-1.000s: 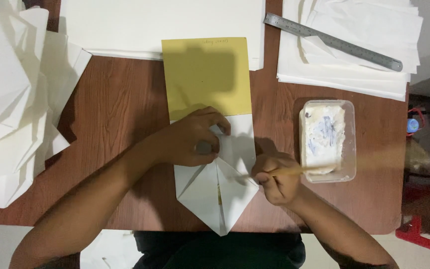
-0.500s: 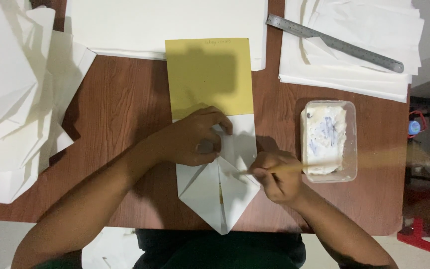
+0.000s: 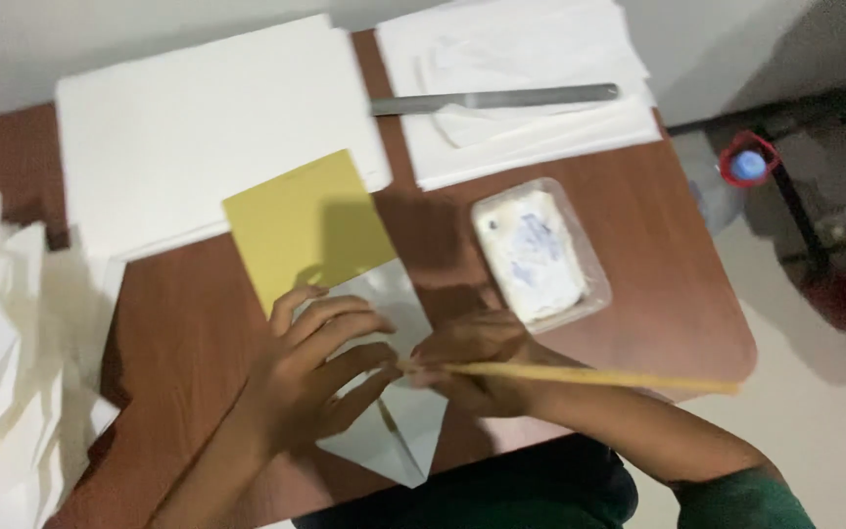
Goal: The person applies a white substance to a yellow paper using a brush, then folds a white paper over it and presses the edges. They continue to apply the substance to the folded paper and press it down, repeating the process with additional white paper sheets.
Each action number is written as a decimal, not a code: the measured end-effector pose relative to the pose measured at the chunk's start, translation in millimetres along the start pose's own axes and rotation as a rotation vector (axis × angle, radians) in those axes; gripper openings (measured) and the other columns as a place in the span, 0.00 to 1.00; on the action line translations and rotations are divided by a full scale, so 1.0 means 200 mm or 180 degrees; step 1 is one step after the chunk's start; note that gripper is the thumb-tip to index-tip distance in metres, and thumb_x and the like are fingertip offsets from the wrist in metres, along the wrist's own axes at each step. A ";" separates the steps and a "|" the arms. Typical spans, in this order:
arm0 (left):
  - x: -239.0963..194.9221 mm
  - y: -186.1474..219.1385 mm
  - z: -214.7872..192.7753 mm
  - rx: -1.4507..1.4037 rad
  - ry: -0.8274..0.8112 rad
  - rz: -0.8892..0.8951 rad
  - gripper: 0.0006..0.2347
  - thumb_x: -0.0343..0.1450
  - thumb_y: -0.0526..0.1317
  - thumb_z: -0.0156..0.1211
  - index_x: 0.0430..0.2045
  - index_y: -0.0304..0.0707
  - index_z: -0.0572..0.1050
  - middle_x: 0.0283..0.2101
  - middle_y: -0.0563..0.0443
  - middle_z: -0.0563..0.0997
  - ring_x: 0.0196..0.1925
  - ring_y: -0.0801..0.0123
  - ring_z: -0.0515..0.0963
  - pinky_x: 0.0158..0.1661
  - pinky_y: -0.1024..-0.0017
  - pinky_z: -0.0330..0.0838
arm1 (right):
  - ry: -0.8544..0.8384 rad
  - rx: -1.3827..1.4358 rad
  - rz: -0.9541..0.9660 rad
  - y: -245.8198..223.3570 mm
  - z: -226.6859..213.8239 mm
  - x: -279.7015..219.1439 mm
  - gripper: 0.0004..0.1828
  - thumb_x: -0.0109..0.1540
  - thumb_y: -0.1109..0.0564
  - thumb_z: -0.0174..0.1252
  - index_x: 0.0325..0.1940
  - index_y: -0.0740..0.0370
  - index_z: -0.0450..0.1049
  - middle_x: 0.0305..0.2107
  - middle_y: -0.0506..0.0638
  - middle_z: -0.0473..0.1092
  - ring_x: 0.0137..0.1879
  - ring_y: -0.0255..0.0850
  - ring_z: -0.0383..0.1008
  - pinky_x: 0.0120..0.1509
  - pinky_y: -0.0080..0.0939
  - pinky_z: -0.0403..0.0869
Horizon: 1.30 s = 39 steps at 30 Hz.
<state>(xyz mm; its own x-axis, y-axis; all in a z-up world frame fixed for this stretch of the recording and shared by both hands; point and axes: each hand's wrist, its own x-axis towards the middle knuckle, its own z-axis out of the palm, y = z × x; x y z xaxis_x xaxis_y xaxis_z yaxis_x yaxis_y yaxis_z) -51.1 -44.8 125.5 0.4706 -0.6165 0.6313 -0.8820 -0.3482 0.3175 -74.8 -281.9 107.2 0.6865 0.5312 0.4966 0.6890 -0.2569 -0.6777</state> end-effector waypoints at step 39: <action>-0.07 -0.22 0.12 0.0824 -0.0778 -0.1130 0.07 0.72 0.39 0.65 0.41 0.44 0.78 0.51 0.53 0.79 0.53 0.60 0.78 0.56 0.57 0.62 | 0.3242 -0.2936 0.0847 0.26 -0.34 -1.20 0.18 0.67 0.50 0.56 0.37 0.70 0.66 0.27 0.59 0.64 0.32 0.55 0.61 0.39 0.53 0.57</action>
<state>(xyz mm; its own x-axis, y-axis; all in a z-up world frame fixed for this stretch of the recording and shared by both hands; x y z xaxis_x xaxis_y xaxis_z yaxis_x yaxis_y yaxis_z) -19.1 -38.9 85.5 0.7597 -0.5649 0.3221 -0.6462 -0.7110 0.2772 -188.4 -477.8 -11.1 0.4101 -0.3270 0.8514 0.1426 -0.8990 -0.4140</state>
